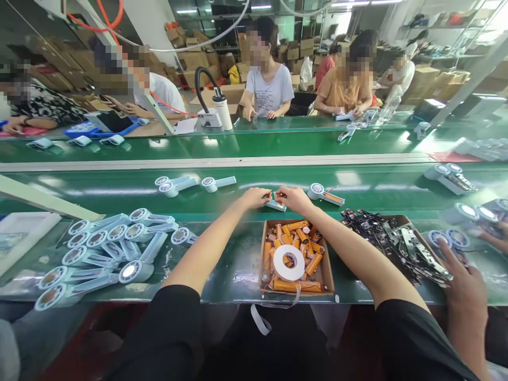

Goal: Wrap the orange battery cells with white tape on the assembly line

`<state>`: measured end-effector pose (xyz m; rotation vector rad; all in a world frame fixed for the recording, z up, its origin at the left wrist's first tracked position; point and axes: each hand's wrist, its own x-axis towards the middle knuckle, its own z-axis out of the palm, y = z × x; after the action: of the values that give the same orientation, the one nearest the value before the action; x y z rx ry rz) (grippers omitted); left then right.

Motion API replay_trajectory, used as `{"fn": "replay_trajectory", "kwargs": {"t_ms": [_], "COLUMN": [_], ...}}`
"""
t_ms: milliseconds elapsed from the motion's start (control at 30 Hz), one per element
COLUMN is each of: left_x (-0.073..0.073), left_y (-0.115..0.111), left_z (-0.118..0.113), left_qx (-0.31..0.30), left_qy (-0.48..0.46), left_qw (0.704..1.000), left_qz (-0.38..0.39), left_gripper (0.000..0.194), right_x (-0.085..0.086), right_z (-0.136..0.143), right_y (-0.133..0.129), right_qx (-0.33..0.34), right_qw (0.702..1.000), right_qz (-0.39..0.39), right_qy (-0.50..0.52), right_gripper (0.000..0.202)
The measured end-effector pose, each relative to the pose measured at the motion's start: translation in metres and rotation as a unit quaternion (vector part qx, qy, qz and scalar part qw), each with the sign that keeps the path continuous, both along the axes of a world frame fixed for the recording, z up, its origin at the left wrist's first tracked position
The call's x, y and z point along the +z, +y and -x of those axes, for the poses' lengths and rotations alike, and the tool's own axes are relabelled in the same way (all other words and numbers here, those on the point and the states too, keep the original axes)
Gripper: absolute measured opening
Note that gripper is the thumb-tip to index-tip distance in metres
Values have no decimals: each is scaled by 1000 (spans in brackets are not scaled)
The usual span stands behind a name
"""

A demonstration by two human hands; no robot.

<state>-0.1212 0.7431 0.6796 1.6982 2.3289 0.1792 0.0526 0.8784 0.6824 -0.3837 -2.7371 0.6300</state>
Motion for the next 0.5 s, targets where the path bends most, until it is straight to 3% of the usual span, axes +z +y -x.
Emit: {"fn": "replay_trajectory", "kwargs": {"t_ms": [267,500], "left_x": [-11,-16], "left_y": [12,20], "left_z": [-11,-24], "left_qx": [52,101], "left_qy": [2,-11], "left_qw": [999,994], "left_qz": [-12,-34], "left_gripper": [24,31], "right_x": [-5,0], "right_z": [5,6], "right_y": [0,18], "right_qx": [38,-13], "right_qw": [992,994], "right_qz": [-58,-16], "right_qy": [-101,-105], "right_gripper": [14,14]}}
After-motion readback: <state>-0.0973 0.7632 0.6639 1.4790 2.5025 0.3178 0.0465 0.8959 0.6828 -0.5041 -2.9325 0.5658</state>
